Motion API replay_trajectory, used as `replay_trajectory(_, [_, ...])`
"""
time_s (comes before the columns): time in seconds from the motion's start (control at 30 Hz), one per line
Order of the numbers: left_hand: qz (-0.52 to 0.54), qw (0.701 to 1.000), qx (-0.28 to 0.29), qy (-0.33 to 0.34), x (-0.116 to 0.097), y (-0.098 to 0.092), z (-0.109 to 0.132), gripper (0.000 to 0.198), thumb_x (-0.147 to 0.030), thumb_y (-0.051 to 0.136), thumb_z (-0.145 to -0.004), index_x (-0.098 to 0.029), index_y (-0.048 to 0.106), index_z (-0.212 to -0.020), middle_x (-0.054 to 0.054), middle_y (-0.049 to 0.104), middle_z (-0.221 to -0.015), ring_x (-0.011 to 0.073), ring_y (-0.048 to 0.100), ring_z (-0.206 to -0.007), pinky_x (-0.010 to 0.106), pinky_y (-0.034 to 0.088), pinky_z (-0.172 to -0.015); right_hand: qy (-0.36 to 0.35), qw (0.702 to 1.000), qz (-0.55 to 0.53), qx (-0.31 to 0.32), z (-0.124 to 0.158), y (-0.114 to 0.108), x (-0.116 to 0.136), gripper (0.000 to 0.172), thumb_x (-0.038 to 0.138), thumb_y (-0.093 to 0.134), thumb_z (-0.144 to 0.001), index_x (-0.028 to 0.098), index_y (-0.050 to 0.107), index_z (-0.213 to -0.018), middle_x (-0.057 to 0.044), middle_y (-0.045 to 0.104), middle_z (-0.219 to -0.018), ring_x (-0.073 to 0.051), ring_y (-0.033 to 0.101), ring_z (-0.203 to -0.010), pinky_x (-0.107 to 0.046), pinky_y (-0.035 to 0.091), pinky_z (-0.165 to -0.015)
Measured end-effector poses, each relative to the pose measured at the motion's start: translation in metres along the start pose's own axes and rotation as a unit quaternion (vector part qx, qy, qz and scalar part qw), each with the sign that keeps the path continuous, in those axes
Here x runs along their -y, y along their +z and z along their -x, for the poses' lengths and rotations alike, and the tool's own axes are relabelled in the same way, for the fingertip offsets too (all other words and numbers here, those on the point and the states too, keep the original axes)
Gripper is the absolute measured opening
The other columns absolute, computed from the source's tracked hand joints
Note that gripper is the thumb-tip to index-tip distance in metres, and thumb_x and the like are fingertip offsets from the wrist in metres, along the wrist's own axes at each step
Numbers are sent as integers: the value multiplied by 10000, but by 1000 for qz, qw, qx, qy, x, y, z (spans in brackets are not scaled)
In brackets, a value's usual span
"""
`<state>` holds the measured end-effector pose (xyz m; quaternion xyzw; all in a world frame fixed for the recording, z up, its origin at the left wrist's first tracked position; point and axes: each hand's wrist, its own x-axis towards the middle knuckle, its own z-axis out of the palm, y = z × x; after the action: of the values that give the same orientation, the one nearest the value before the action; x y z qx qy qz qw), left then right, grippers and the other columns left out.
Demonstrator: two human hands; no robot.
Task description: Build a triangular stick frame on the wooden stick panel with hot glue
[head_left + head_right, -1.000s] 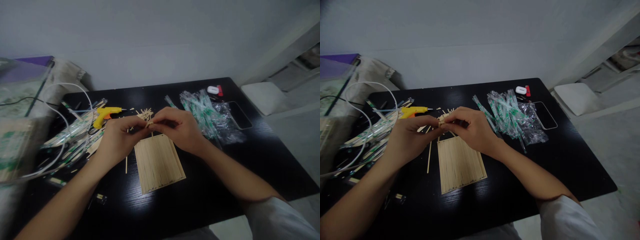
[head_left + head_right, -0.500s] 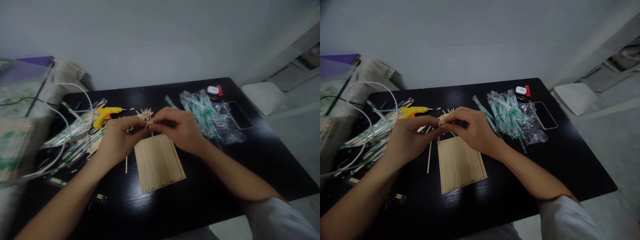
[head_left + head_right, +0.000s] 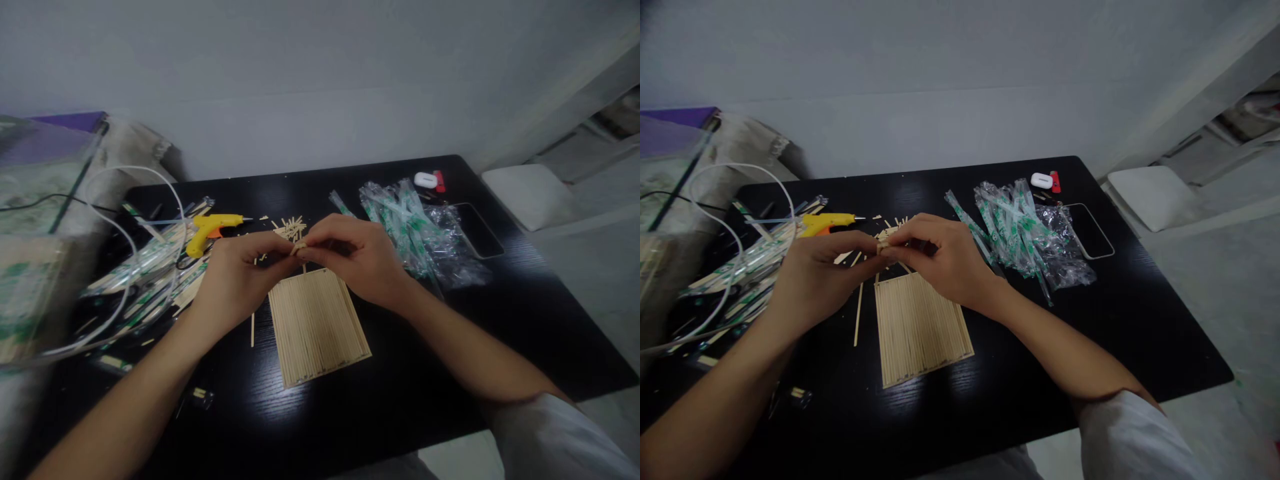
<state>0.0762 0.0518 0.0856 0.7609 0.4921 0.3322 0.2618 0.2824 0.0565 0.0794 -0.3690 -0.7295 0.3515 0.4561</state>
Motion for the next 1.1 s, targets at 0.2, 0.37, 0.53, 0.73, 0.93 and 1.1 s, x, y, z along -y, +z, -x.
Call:
replay_trajectory(0.2, [5, 1000, 1, 4, 0, 0, 0, 141, -360, 740, -884, -249, 776, -806, -11, 782, -794, 138, 677, -668, 240, 493, -589, -3, 1000, -4, -1, 0, 0, 1, 25, 238, 789, -899, 223, 774, -886, -15, 762, -900, -143, 687, -796, -282, 553, -713])
replay_trajectory(0.37, [9, 1000, -2, 6, 0, 0, 0, 123, -349, 746, -882, -255, 769, -806, -11, 782, -802, 137, 679, -670, 248, 499, -600, -6, 1000, -9, -3, 0, 0, 1, 22, 224, 795, -893, 217, 774, -893, -10, 762, -904, -132, 684, -789, -271, 546, -707])
replay_trajectory(0.53, [6, 1000, -1, 0, 1, 0, 0, 143, -369, 746, -886, -252, 773, -809, -8, 782, -803, 141, 684, -678, 248, 497, -592, -3, 1000, -8, -2, 0, 0, 0, 19, 224, 791, -894, 221, 773, -889, -12, 758, -903, -138, 683, -798, -275, 539, -695])
replay_trajectory(0.73, [10, 1000, -2, 12, 1, 0, 0, 137, -351, 744, -890, -245, 776, -809, -12, 779, -786, 133, 679, -659, 238, 494, -585, -6, 1000, -5, -1, 0, 0, -1, 24, 212, 796, -891, 216, 772, -891, -6, 753, -897, -133, 682, -803, -269, 534, -699])
replay_trajectory(0.93, [0, 1000, -7, 14, 0, 1, -1, 158, -361, 747, -890, -229, 778, -806, -11, 775, -766, 125, 673, -644, 228, 489, -590, -19, 1000, -14, -5, -1, 1, -1, 23, 210, 795, -894, 206, 772, -893, -10, 751, -888, -131, 680, -794, -266, 536, -703])
replay_trajectory(1.1, [7, 1000, -4, 14, 2, 1, 0, 134, -343, 749, -890, -233, 782, -820, -14, 782, -790, 128, 681, -669, 225, 491, -601, -16, 1000, -11, -4, -1, 0, 0, 27, 197, 793, -893, 204, 768, -890, -16, 758, -899, -135, 685, -800, -269, 542, -709])
